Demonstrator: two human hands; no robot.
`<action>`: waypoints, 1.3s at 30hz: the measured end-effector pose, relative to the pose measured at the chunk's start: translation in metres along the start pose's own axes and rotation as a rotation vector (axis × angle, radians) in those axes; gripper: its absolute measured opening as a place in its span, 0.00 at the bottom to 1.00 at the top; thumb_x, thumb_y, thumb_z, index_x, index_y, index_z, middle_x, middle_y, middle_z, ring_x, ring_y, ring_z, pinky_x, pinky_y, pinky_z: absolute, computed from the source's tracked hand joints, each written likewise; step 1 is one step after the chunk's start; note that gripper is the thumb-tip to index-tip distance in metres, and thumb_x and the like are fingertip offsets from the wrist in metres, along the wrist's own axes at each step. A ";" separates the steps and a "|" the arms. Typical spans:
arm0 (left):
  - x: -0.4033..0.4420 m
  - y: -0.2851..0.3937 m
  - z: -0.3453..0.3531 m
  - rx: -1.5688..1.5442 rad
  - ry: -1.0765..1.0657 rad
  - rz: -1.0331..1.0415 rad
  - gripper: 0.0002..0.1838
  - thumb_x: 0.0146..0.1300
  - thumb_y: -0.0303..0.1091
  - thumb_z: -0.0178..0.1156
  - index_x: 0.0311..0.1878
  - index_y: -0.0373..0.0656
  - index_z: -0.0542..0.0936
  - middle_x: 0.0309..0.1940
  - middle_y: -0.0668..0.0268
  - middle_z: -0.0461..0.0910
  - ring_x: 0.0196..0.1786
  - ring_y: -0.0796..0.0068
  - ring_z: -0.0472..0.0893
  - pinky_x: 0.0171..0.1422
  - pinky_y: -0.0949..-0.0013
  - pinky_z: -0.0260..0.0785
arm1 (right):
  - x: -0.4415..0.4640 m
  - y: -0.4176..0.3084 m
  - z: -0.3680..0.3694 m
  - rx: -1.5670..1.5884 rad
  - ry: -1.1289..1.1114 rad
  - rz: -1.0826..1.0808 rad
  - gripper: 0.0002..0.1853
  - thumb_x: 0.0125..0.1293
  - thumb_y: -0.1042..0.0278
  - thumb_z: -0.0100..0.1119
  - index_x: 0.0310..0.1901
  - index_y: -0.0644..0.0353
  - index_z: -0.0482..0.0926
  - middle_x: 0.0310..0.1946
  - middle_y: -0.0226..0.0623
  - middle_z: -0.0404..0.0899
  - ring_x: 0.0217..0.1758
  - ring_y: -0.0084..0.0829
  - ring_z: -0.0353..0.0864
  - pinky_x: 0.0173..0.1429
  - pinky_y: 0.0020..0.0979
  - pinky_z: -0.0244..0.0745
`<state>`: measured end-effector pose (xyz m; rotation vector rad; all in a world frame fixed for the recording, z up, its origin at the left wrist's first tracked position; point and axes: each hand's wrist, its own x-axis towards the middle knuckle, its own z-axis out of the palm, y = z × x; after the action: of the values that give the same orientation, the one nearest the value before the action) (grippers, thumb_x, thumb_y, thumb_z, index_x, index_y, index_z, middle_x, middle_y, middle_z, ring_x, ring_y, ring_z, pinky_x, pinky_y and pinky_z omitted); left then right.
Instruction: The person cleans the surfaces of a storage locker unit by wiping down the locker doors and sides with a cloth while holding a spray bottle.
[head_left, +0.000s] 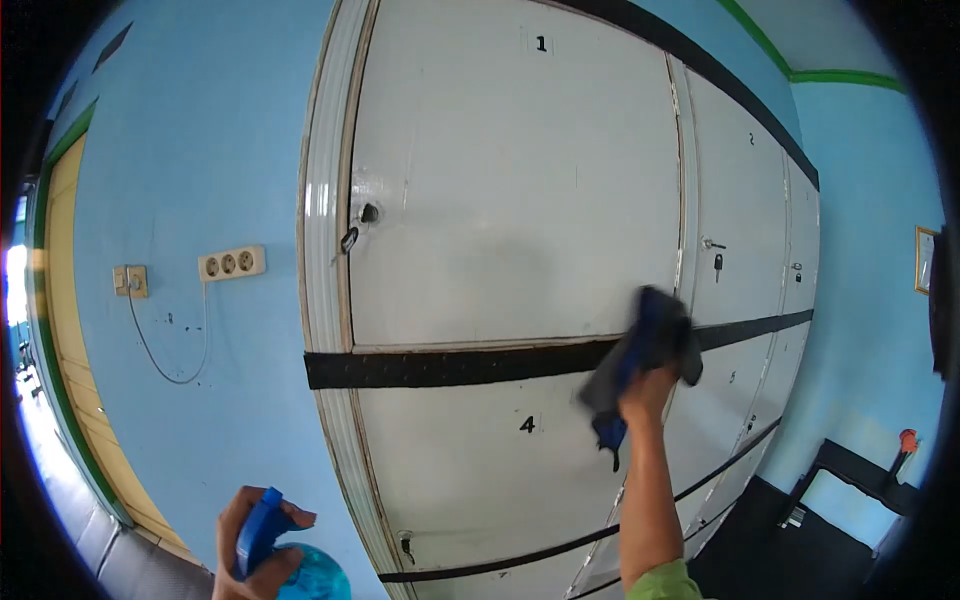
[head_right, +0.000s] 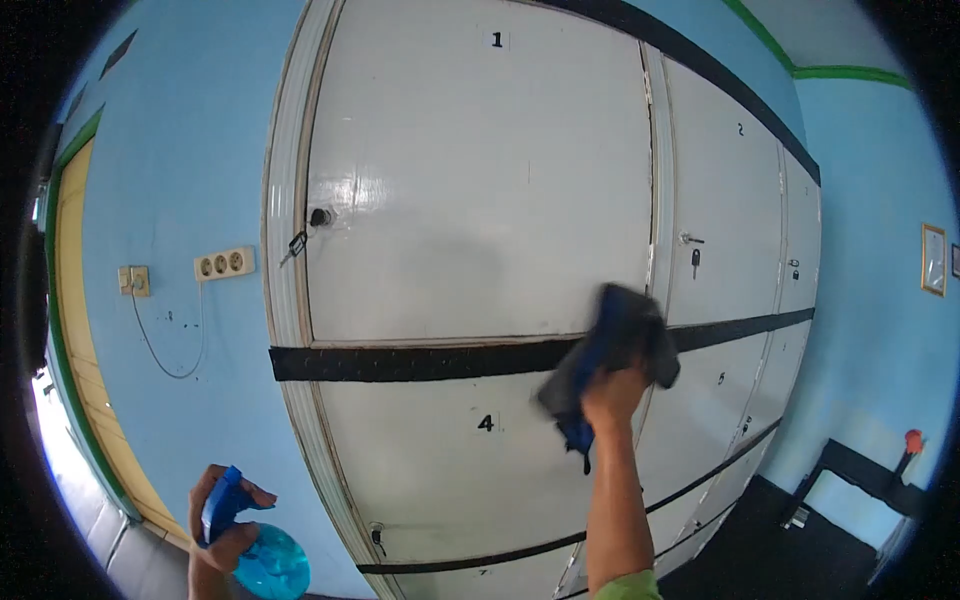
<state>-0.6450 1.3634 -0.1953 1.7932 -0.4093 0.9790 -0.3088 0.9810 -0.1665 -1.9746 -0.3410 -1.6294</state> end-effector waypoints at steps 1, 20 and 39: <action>0.000 0.005 0.013 -0.053 -0.003 -0.061 0.25 0.38 0.23 0.57 0.46 0.30 0.68 0.35 0.54 0.80 0.41 0.63 0.82 0.51 0.61 0.76 | 0.001 0.012 0.005 -0.093 0.066 0.047 0.28 0.58 0.51 0.58 0.56 0.62 0.73 0.55 0.49 0.73 0.63 0.52 0.66 0.70 0.51 0.55; -0.085 -0.070 0.143 -0.054 -0.225 -0.343 0.28 0.50 0.31 0.64 0.56 0.37 0.70 0.43 0.52 0.80 0.43 0.58 0.82 0.46 0.62 0.73 | -0.049 -0.040 0.020 0.032 0.153 -0.350 0.35 0.55 0.41 0.58 0.57 0.63 0.73 0.59 0.57 0.69 0.67 0.62 0.57 0.69 0.64 0.45; -0.172 -0.062 0.102 0.042 0.054 -0.491 0.24 0.49 0.37 0.67 0.49 0.37 0.74 0.40 0.57 0.82 0.40 0.62 0.83 0.46 0.65 0.75 | -0.131 -0.077 0.017 0.553 -0.306 -0.173 0.18 0.57 0.57 0.65 0.41 0.65 0.78 0.41 0.50 0.80 0.49 0.49 0.78 0.59 0.47 0.69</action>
<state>-0.6651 1.2726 -0.3831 1.7812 0.0895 0.6880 -0.3649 1.0725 -0.2750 -1.7826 -0.9879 -1.1506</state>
